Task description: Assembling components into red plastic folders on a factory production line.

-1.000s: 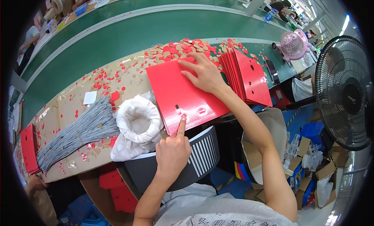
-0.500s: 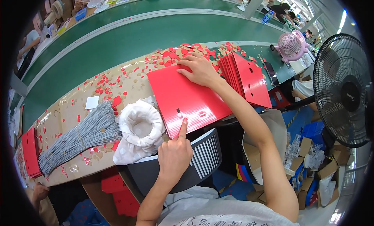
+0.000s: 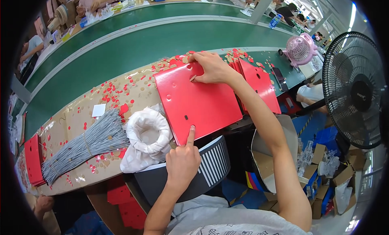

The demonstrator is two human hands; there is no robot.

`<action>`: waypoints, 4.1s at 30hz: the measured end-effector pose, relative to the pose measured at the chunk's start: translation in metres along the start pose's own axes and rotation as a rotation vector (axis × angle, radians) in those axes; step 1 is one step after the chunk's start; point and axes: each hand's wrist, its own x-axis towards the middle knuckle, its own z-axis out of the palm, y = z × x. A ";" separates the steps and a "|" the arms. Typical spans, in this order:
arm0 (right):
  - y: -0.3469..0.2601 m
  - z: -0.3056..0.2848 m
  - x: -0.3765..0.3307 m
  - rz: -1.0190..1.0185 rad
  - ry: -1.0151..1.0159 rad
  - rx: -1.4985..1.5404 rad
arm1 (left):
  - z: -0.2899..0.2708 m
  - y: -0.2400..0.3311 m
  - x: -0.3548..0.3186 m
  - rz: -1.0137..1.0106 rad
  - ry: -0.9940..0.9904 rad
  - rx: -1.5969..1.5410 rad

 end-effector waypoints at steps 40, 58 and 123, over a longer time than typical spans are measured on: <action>0.228 -0.042 -0.150 0.802 0.164 0.455 | -0.030 0.017 -0.016 0.155 -0.109 -0.568; 0.207 -0.026 -0.135 0.636 0.064 -0.097 | -0.031 0.009 0.002 -0.113 0.121 -0.441; -0.067 0.043 -0.066 0.012 -0.140 0.698 | -0.004 -0.003 -0.006 0.005 -0.193 -0.100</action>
